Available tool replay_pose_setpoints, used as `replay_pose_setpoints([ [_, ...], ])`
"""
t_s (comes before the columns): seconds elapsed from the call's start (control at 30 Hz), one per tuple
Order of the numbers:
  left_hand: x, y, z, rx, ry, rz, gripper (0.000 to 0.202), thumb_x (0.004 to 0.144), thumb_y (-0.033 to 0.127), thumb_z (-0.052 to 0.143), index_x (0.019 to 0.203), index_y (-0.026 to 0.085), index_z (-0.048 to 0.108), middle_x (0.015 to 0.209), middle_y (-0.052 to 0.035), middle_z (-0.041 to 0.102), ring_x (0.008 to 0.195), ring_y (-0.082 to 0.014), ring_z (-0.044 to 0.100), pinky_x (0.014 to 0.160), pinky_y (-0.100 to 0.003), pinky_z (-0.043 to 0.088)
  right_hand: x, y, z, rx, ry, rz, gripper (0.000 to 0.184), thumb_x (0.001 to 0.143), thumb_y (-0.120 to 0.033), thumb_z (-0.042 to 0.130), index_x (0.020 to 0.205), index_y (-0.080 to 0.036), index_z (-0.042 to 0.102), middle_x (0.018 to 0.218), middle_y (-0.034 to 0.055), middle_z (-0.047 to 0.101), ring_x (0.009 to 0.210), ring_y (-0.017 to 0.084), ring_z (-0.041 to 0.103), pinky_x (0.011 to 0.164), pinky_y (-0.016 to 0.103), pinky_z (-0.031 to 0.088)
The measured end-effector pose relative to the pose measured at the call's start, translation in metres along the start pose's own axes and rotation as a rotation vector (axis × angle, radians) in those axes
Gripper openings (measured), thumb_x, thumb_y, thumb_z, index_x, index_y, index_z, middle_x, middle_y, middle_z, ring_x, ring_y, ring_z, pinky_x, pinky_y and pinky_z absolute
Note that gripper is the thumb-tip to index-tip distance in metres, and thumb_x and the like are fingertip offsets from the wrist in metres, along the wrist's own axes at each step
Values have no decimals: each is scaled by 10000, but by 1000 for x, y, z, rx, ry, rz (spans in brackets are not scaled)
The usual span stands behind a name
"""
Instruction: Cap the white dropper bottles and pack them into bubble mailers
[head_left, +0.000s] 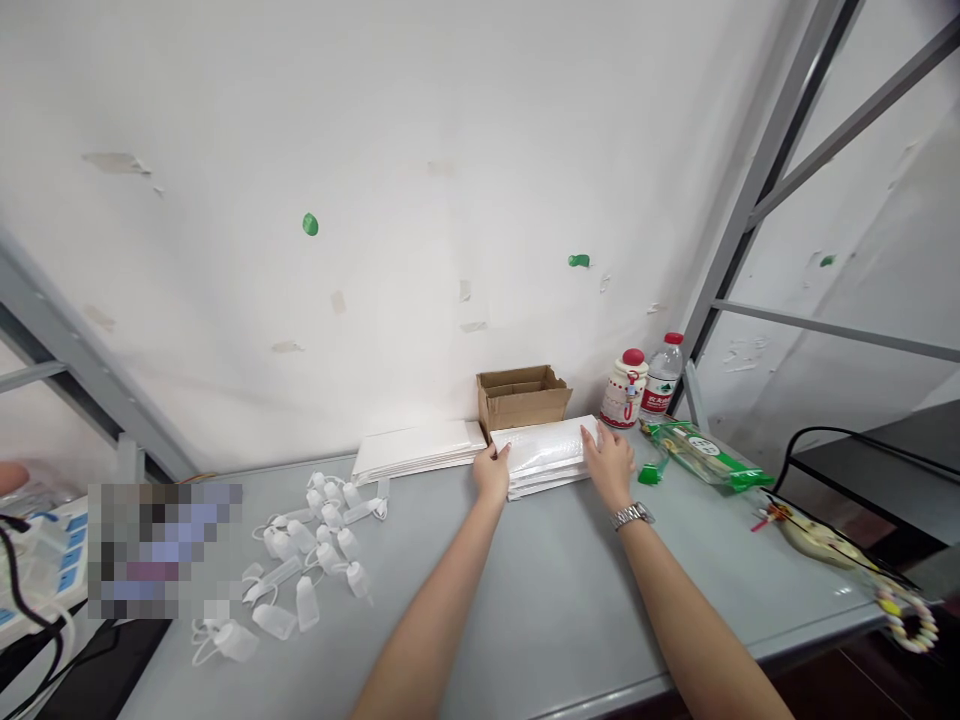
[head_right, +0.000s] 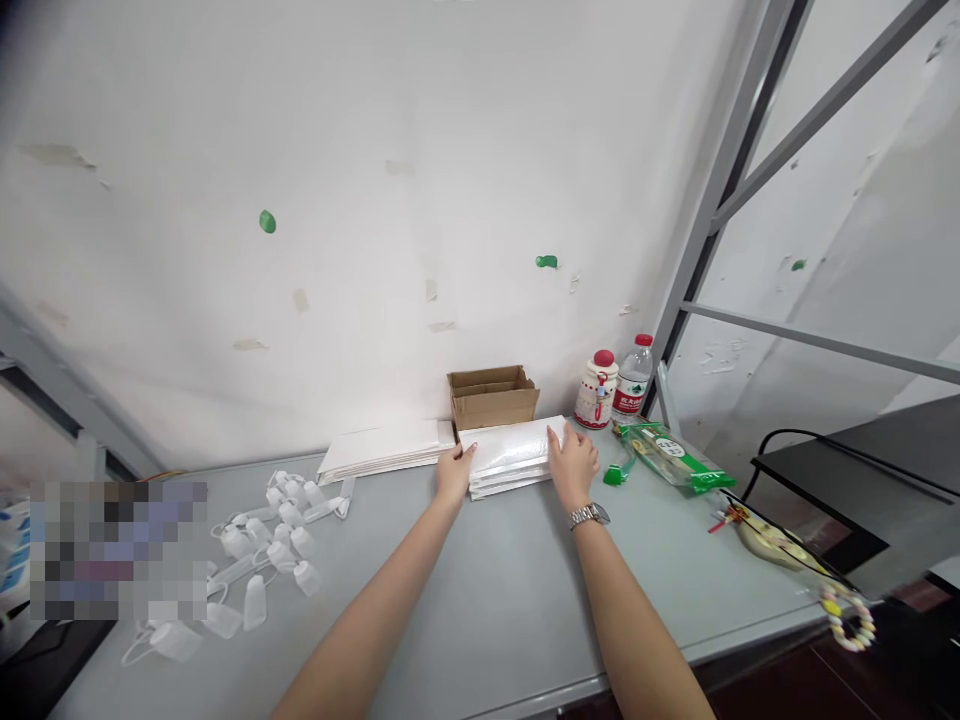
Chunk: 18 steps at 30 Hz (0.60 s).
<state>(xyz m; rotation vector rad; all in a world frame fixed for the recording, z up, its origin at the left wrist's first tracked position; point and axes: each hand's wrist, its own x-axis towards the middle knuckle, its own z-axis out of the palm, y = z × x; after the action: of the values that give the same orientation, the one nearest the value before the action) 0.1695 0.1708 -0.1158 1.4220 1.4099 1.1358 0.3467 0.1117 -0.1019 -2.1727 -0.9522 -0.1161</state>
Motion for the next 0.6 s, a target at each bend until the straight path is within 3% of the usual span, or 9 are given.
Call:
replay_pose_setpoints([
  [0.17, 0, 4, 1, 95, -12, 7, 190, 782, 345, 549, 795, 202, 673, 729, -21, 675, 743, -183, 615, 642, -234, 403, 2, 4, 3, 2, 37, -9, 597, 900, -547, 296, 1267, -150, 550, 1152, 213, 561, 1043, 356, 498, 850, 484, 361],
  [0.3, -2, 6, 2, 195, -48, 9, 231, 827, 319, 492, 777, 190, 677, 735, -50, 683, 757, -201, 631, 669, -257, 428, 2, 6, 7, -35, 37, -14, 550, 910, -512, 310, 1244, -162, 572, 1145, 210, 566, 1033, 353, 503, 847, 490, 353],
  [0.37, -4, 9, 0, 261, -40, 18, 268, 844, 322, 463, 784, 179, 681, 757, -81, 681, 805, -235, 635, 703, -296, 443, 2, 5, 8, -88, 96, -36, 505, 917, -470, 336, 1216, -156, 594, 1162, 211, 566, 1065, 357, 486, 877, 515, 327],
  [0.5, -16, 17, -6, 371, 41, 84, 387, 875, 348, 413, 1136, 135, 604, 1093, -182, 628, 1092, -308, 550, 903, -412, 400, -4, 0, 8, -180, 287, -250, 464, 929, -406, 354, 1215, -125, 588, 1273, 219, 509, 1197, 352, 393, 965, 549, 249],
  [0.6, -27, 19, -6, 471, 53, 261, 503, 903, 349, 362, 1343, 112, 421, 1370, -193, 458, 1290, -291, 388, 1035, -420, 312, -14, -9, 11, -196, 295, -396, 469, 936, -417, 341, 1213, -125, 581, 1283, 207, 511, 1208, 332, 393, 987, 536, 244],
])
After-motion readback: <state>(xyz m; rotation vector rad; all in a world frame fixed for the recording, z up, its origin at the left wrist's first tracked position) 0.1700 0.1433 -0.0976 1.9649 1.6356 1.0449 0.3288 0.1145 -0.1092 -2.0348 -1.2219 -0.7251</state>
